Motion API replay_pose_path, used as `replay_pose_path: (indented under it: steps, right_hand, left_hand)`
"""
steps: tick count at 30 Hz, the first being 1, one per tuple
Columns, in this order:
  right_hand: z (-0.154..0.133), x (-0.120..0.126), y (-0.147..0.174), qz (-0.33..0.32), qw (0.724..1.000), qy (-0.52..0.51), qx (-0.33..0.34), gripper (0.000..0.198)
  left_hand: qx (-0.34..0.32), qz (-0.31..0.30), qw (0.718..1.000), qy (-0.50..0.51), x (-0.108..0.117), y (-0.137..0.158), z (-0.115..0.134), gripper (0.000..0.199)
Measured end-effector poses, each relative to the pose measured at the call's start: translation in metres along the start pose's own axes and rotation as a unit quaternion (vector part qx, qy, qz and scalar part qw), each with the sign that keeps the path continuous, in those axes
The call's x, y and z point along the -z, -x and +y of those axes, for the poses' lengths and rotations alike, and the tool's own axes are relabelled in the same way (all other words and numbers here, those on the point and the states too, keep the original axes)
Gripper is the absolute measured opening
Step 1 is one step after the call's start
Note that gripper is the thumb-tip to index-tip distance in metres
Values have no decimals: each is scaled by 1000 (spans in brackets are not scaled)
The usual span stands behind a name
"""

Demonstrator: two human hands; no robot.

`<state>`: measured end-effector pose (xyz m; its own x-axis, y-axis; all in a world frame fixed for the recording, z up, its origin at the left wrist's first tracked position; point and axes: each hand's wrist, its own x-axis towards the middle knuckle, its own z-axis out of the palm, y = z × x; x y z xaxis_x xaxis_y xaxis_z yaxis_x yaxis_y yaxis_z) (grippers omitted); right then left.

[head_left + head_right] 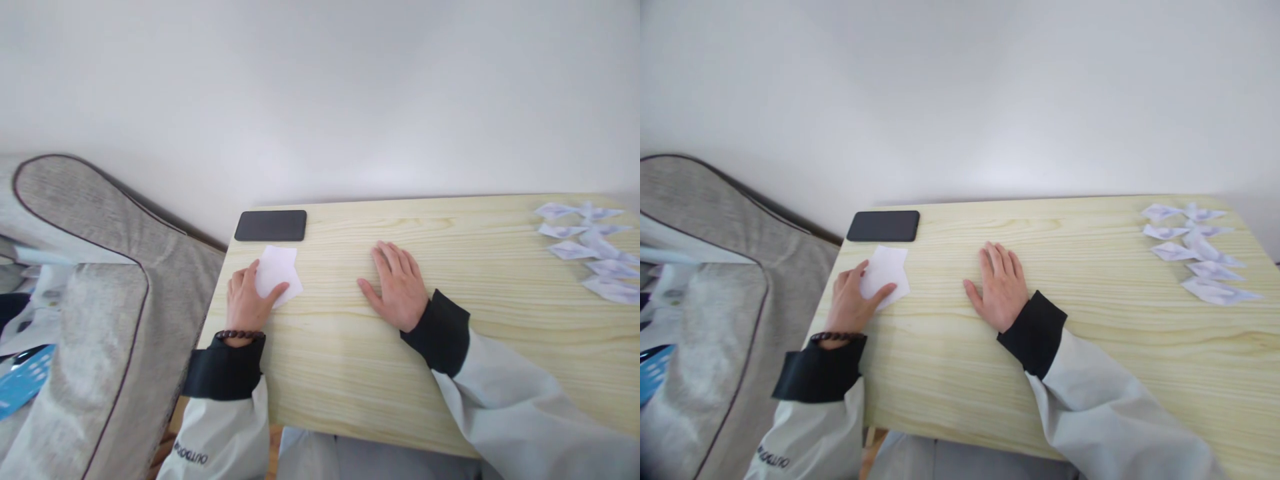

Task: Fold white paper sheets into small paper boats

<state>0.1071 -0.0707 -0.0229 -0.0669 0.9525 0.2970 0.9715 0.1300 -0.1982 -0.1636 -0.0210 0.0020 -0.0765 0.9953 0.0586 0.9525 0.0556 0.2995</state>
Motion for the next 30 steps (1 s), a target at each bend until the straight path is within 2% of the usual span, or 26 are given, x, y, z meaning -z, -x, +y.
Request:
replay_pose_path:
  steps: [4, 7, 9, 12, 16, 21, 25, 28, 30]
  right_hand:
    - [0, 0, 0, -3, 1000, -1, 4, 60]
    - [0, 0, 1, -4, 1000, -6, 4, 60]
    - [0, 0, 1, -2, 1000, -10, 5, 59]
    - [0, 0, 1, 3, 1000, -16, 7, 59]
    - [1, 0, 1, 4, 1000, -23, 11, 58]
    - [0, 1, 1, 0, 1000, -20, 7, 58]
    - [0, 0, 1, -2, 1000, -21, 4, 58]
    - [2, -1, 1, 7, 999, -33, 8, 57]
    - [4, -1, 1, 19, 998, -53, 12, 55]
  left_hand:
    - [52, -26, 989, 133, 6, -4, -6, 76]
    - [57, -36, 978, 197, 12, -1, -4, 65]
    - [52, -24, 982, 180, 14, -1, 0, 58]
    - [41, 34, 993, 105, 12, -4, 2, 44]
    - [-92, 87, 991, 43, 0, -8, -4, 33]
    - [-116, 171, 978, -20, -6, -5, -9, 30]
    - [-169, 186, 968, 13, 4, 0, 9, 24]
    - [-147, 188, 968, 76, 12, 4, 39, 26]
    - [-131, 149, 972, 128, 12, 5, 60, 27]
